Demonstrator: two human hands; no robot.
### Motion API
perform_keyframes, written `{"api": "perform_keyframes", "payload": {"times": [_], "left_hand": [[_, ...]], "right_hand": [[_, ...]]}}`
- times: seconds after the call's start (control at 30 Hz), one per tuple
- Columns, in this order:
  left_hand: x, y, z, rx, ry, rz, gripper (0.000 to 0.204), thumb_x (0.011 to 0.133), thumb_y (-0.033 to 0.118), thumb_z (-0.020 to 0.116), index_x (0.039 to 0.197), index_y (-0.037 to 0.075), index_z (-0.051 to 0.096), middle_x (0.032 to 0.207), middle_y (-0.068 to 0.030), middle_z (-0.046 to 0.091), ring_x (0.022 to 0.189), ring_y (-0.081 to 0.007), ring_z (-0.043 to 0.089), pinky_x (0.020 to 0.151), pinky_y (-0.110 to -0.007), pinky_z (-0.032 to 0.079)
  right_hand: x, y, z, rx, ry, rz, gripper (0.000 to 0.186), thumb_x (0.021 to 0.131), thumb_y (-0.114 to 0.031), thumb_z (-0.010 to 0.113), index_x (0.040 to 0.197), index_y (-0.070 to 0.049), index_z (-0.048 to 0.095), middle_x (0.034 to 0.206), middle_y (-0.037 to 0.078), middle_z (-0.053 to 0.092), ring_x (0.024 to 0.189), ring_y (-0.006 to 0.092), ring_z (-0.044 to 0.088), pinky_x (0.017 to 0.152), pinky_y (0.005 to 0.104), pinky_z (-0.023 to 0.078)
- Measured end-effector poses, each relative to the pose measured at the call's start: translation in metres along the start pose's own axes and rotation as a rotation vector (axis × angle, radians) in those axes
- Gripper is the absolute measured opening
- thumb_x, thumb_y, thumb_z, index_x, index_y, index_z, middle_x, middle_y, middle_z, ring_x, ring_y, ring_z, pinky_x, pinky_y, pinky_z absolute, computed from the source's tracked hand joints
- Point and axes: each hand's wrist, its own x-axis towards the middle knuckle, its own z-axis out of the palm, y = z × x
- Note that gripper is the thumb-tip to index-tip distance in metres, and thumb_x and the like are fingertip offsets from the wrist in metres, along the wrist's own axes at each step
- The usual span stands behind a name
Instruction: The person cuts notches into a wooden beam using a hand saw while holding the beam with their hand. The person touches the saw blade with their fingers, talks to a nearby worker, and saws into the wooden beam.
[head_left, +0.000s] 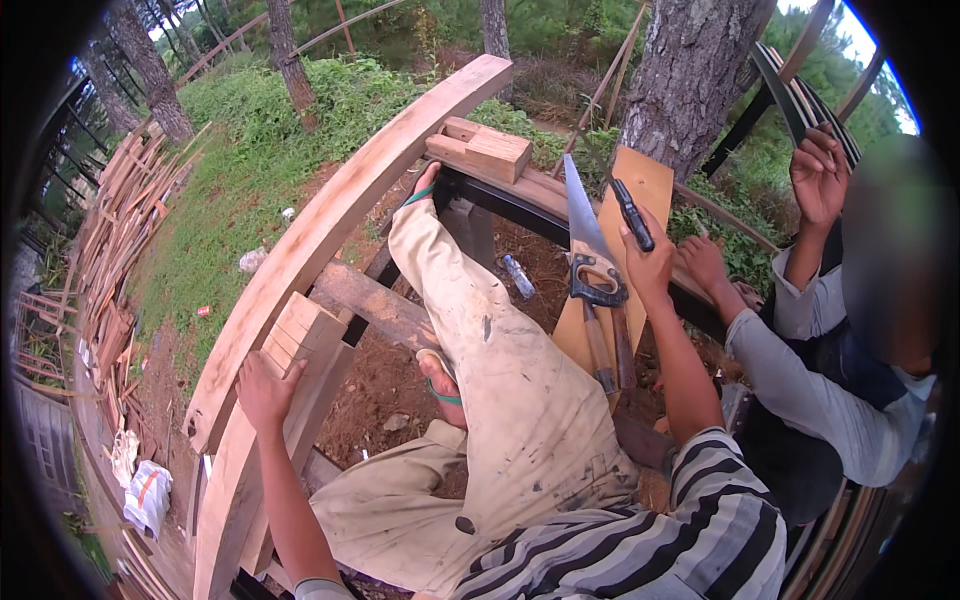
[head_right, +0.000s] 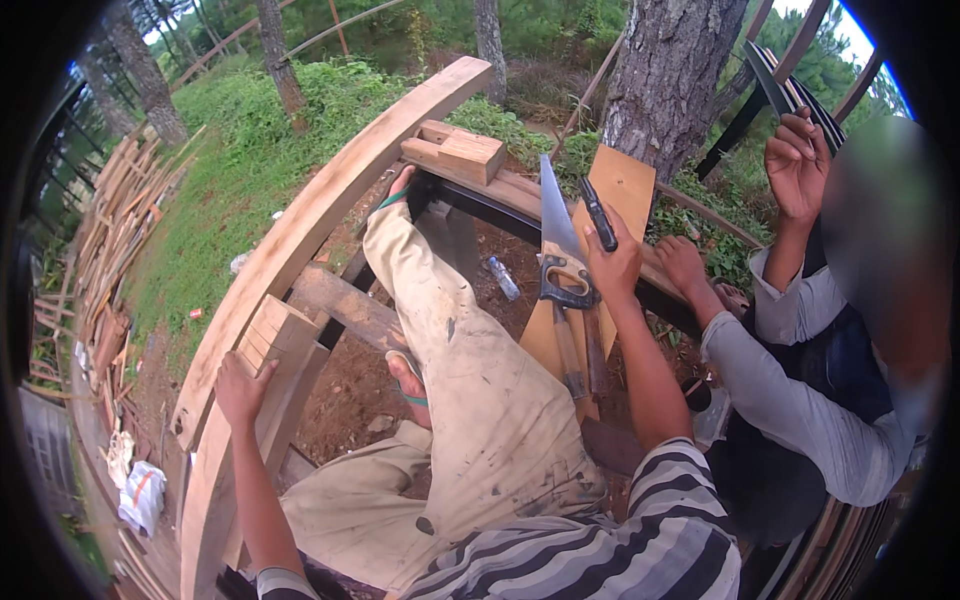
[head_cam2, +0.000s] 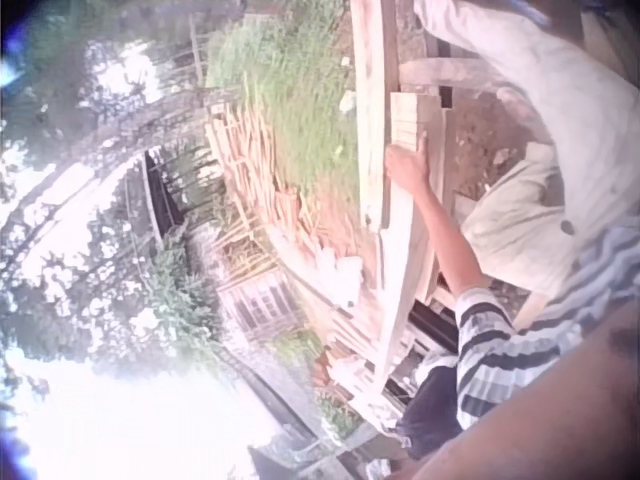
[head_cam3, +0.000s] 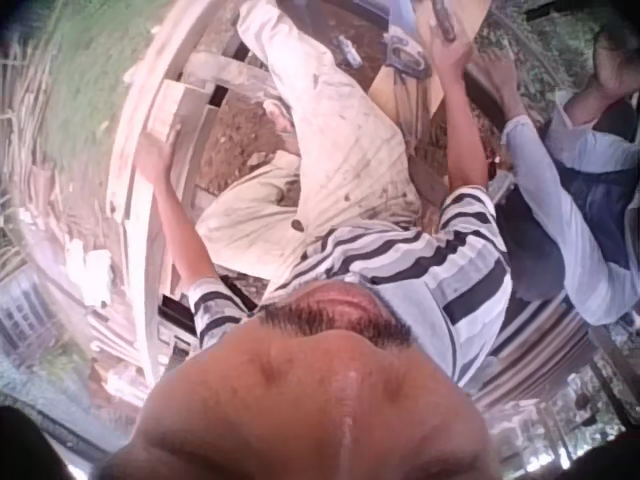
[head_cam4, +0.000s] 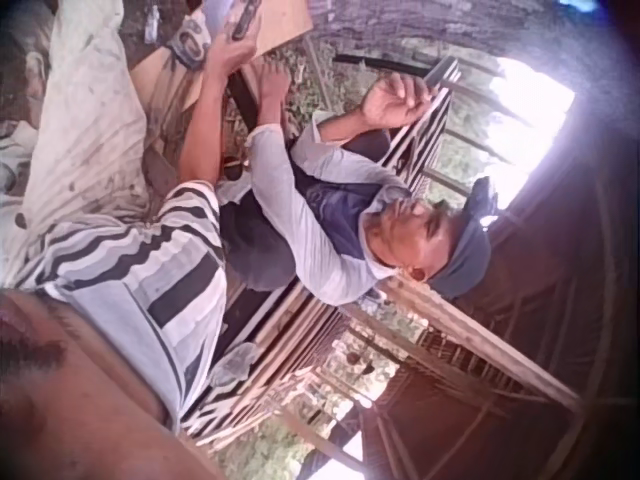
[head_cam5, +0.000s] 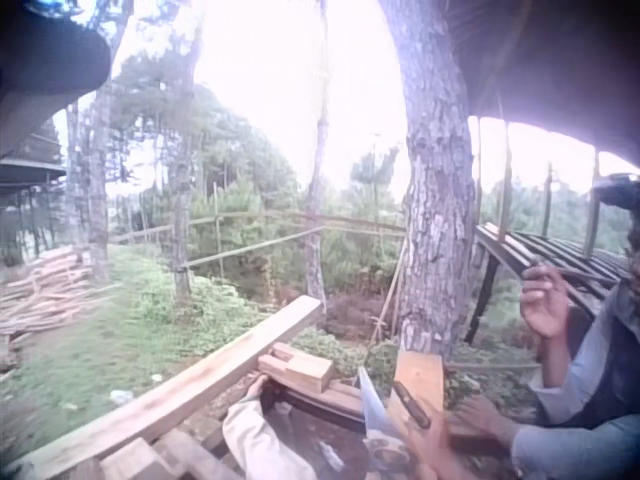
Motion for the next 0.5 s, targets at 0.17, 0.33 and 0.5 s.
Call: {"api": "perform_keyframes", "payload": {"times": [0.17,0.33,0.5], "left_hand": [[-0.002,0.001,-0.002,0.003,0.029,-0.004,0.095,0.081,0.080,0.082,0.129,0.001,0.064,0.129,-0.0214,0.071,0.129,-0.0395,0.065,0.109,-0.055,0.051],[-0.002,-0.002,-0.004,0.002,0.048,0.023,0.097,0.078,0.085,0.080,0.125,0.002,0.064,0.126,-0.0189,0.073,0.125,-0.0371,0.068,0.105,-0.054,0.053],[-0.007,-0.003,-0.008,-0.054,0.021,0.012,0.099,0.079,0.087,0.078,0.124,0.000,0.063,0.126,-0.0214,0.074,0.127,-0.0391,0.068,0.109,-0.055,0.051]], "right_hand": [[-0.045,-0.116,-0.043,1.226,-0.117,0.517,0.042,0.115,-0.019,0.060,0.150,0.004,0.059,0.070,-0.001,0.047,0.054,0.0140,0.049,0.060,0.0338,0.049],[-0.102,-0.149,-0.043,1.631,-0.349,0.698,0.033,0.117,-0.035,0.049,0.120,-0.006,0.065,0.064,-0.004,0.038,0.047,0.0110,0.034,0.051,0.0323,0.037],[-0.148,-0.180,-0.032,1.738,-0.581,0.840,0.035,0.117,-0.034,0.049,0.124,-0.005,0.066,0.062,-0.004,0.037,0.045,0.0116,0.034,0.051,0.0330,0.038]]}}
